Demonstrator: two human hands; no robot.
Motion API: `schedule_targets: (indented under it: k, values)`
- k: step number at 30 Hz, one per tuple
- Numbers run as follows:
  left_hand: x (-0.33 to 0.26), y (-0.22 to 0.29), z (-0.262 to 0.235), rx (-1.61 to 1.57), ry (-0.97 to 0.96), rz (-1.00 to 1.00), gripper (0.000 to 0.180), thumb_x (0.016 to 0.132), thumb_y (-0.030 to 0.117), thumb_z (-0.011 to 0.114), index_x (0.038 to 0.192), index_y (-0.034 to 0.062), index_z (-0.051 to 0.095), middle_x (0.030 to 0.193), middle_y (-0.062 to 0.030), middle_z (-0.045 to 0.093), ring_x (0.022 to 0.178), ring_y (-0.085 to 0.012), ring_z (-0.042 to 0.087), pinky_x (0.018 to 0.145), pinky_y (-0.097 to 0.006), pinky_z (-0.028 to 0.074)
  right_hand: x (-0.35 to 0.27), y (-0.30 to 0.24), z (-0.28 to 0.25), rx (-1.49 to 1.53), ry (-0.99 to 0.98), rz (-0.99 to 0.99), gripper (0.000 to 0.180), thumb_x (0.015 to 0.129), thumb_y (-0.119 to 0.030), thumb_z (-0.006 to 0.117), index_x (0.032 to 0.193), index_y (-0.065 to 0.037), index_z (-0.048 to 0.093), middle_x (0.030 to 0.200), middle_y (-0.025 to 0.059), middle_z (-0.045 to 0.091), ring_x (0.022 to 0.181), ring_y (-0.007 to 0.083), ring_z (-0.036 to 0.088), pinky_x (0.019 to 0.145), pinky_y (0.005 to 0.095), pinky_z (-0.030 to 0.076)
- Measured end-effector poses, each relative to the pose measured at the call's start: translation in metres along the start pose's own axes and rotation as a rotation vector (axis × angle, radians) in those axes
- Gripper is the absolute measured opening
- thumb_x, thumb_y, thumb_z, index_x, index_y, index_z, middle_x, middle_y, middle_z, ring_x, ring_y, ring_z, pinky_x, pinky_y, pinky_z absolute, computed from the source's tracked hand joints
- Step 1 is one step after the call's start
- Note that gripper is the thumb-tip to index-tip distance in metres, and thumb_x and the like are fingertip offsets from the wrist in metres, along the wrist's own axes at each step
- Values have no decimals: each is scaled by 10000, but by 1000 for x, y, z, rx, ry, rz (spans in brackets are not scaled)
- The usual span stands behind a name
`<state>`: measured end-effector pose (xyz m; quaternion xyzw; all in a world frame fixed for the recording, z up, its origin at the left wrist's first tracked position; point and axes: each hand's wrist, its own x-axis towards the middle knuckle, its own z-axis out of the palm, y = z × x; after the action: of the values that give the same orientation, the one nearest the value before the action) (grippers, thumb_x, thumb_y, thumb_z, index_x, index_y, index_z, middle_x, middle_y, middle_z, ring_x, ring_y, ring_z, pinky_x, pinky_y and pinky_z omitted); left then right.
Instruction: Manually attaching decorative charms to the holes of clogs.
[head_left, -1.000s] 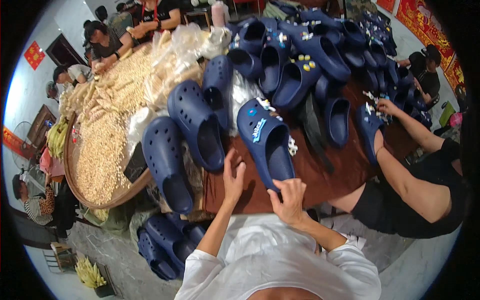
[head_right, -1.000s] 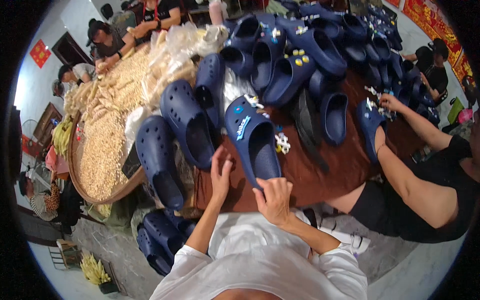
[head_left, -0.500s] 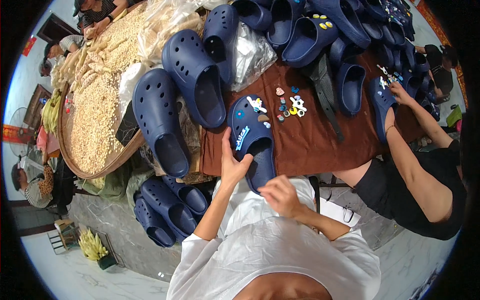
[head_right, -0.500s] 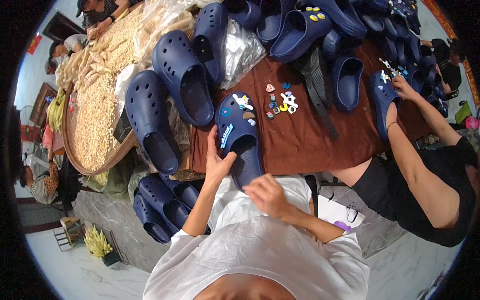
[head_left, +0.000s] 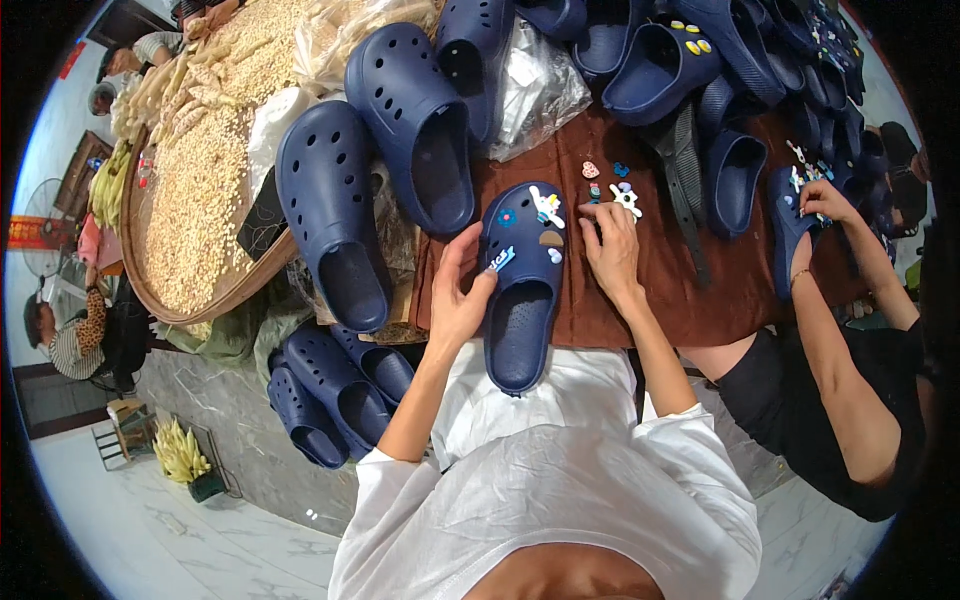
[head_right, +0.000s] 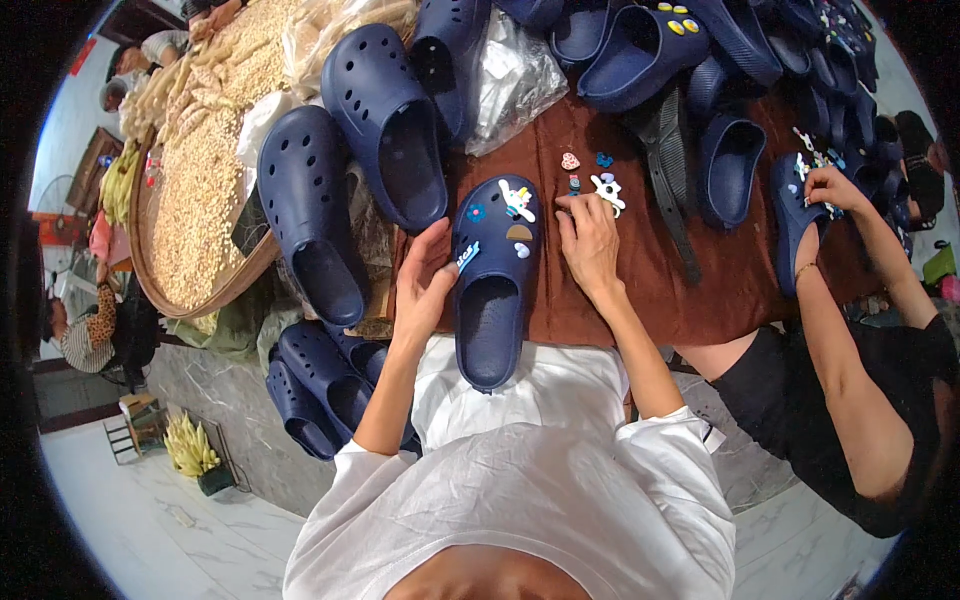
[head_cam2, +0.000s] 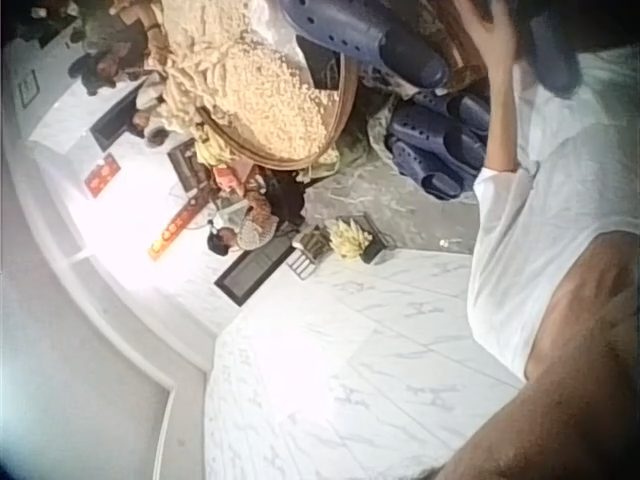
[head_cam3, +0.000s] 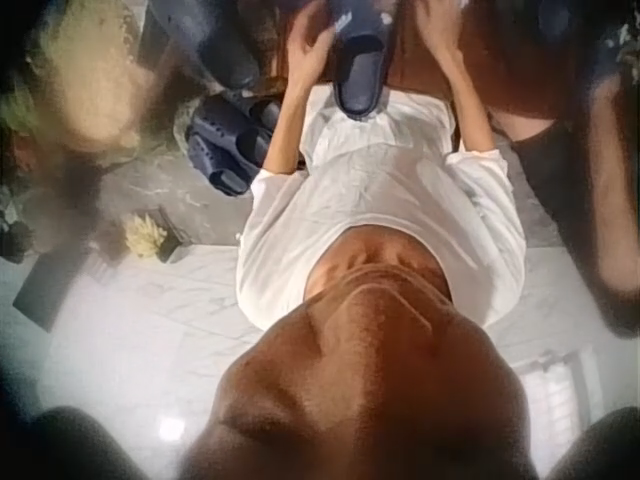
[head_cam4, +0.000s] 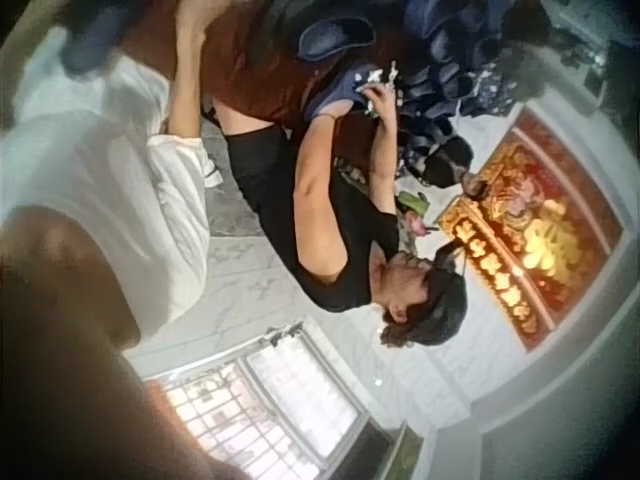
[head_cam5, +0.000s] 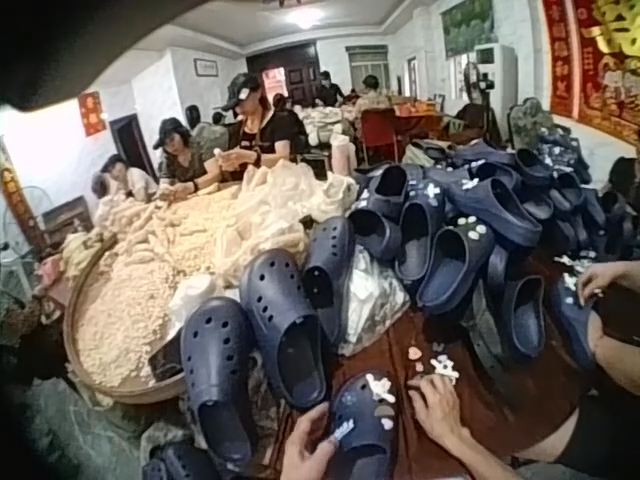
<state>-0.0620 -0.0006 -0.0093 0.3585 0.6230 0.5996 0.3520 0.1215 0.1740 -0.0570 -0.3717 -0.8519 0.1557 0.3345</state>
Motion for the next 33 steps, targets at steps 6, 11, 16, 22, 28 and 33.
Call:
schedule_targets:
  k: [6, 11, 16, 22, 28, 33]
  values:
    - [33, -3, 6, 307, 26, 70, 500, 874, 156, 661, 1337, 5, 547, 1288, -195, 580, 1221, -330, 569, 1059, -387, 426, 28, -37, -23, 385, -107, 282, 185, 913, -169, 689, 1044, -41, 662, 969, 96, 599, 881, 243, 620, 750, 360, 501]
    - [54, 10, 16, 495, 2, 137, 467, 863, 167, 664, 1288, -10, 586, 1272, -215, 608, 1183, -380, 575, 1027, -425, 445, 51, -42, -10, 335, -206, 213, 572, 781, -403, 819, 1159, -28, 611, 1029, 161, 594, 918, 276, 635, 776, 366, 526]
    - [63, 3, 21, 687, 43, 190, 444, 858, 198, 693, 1229, -37, 632, 1188, -221, 650, 1110, -391, 588, 970, -445, 466, 53, -54, 0, 229, -301, 240, 595, 780, -450, 792, 1148, -16, 618, 1061, 177, 572, 971, 365, 636, 810, 461, 523]
    - [68, 3, 24, 757, 62, 142, 488, 872, 307, 724, 1226, -20, 649, 1171, -203, 667, 1107, -367, 616, 968, -431, 471, 49, -56, 1, 92, -226, 21, 420, 865, -275, 714, 1134, 36, 630, 1025, 192, 562, 916, 379, 645, 765, 461, 540]
    - [69, 2, 25, 728, 88, 140, 428, 895, 291, 702, 1186, -20, 669, 1151, -213, 680, 1073, -378, 653, 931, -419, 498, 49, -44, 2, 85, -142, 14, 126, 931, -117, 585, 951, 5, 611, 872, 188, 585, 748, 408, 625, 689, 492, 517]
    - [64, 4, 29, 758, 118, 198, 366, 920, 248, 666, 1163, -26, 675, 1121, -230, 690, 1044, -399, 660, 917, -436, 508, 29, -18, -1, 92, -111, 94, 179, 986, -153, 539, 1068, -13, 613, 960, 196, 584, 864, 407, 618, 728, 494, 499]
